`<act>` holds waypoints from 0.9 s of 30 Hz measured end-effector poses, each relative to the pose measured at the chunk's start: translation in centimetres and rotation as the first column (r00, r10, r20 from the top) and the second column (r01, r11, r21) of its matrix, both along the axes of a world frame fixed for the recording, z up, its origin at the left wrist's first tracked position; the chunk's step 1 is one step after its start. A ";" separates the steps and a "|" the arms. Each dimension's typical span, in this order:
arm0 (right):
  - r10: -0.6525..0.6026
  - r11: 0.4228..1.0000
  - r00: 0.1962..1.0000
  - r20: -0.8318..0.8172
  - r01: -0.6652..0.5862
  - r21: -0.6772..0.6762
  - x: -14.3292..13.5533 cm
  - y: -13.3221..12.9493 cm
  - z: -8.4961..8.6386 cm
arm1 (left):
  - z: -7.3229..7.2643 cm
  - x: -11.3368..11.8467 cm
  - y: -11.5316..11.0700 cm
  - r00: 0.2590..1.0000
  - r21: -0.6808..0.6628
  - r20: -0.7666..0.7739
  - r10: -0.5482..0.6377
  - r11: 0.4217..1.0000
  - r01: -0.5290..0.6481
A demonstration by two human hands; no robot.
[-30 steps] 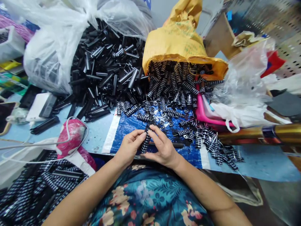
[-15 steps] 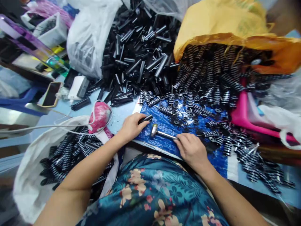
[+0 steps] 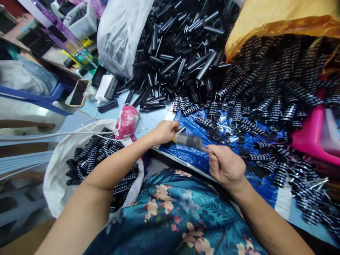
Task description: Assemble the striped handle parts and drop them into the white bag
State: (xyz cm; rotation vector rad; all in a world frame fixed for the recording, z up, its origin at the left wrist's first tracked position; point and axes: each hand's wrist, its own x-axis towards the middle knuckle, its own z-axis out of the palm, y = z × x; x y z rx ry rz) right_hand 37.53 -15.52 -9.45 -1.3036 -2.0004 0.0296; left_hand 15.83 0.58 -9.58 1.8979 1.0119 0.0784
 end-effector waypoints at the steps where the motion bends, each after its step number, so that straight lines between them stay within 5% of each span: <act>1: 0.049 0.999 0.999 0.000 -0.049 -0.004 -0.3 -0.2 -0.1 | -0.1 0.2 0.2 1.000 -0.020 0.005 -0.007 1.000 0.007; 5: 0.144 0.980 0.984 0.106 -0.127 -0.156 -1.0 -0.7 -0.7 | 0.0 1.2 0.7 0.999 -0.027 -0.035 -0.024 0.999 0.024; 8: 0.129 0.981 0.991 0.021 -0.124 -0.147 -0.2 -1.1 -1.0 | 1.7 0.1 0.5 0.994 0.047 -0.104 -0.036 0.998 0.041; 11: 0.046 0.990 0.999 0.019 -0.043 -0.134 1.9 -1.9 -1.3 | 5.1 -4.6 0.1 0.962 -0.031 -0.162 -0.221 0.975 0.219; 13: -0.015 0.991 0.996 0.083 0.026 -0.131 3.1 -2.3 -1.8 | 7.3 -8.6 -0.1 0.889 -0.257 -0.171 -0.425 0.890 0.376; 16: -0.048 0.987 0.992 0.117 0.065 -0.149 3.7 -2.4 -2.7 | 8.9 -11.9 -0.4 0.855 -0.319 -0.223 -0.469 0.864 0.390; 18: -0.042 0.982 0.993 0.109 0.061 -0.176 3.2 -2.0 -2.9 | 8.6 -11.3 0.0 0.894 -0.156 -0.232 -0.382 0.922 0.354; 20: -0.033 0.979 0.996 0.079 0.048 -0.200 2.7 -1.4 -2.6 | 7.3 -9.3 1.3 0.953 0.182 -0.248 -0.172 0.958 0.220; 23: -0.057 0.974 0.998 -0.035 0.048 -0.223 3.4 -0.3 -1.7 | 4.8 -6.1 4.7 0.934 0.636 -0.309 0.179 0.769 0.063; 27: -0.413 0.907 0.902 -0.124 0.394 -0.152 7.4 2.1 -0.5 | 1.7 -4.2 9.0 0.842 0.733 -0.483 0.240 0.637 0.239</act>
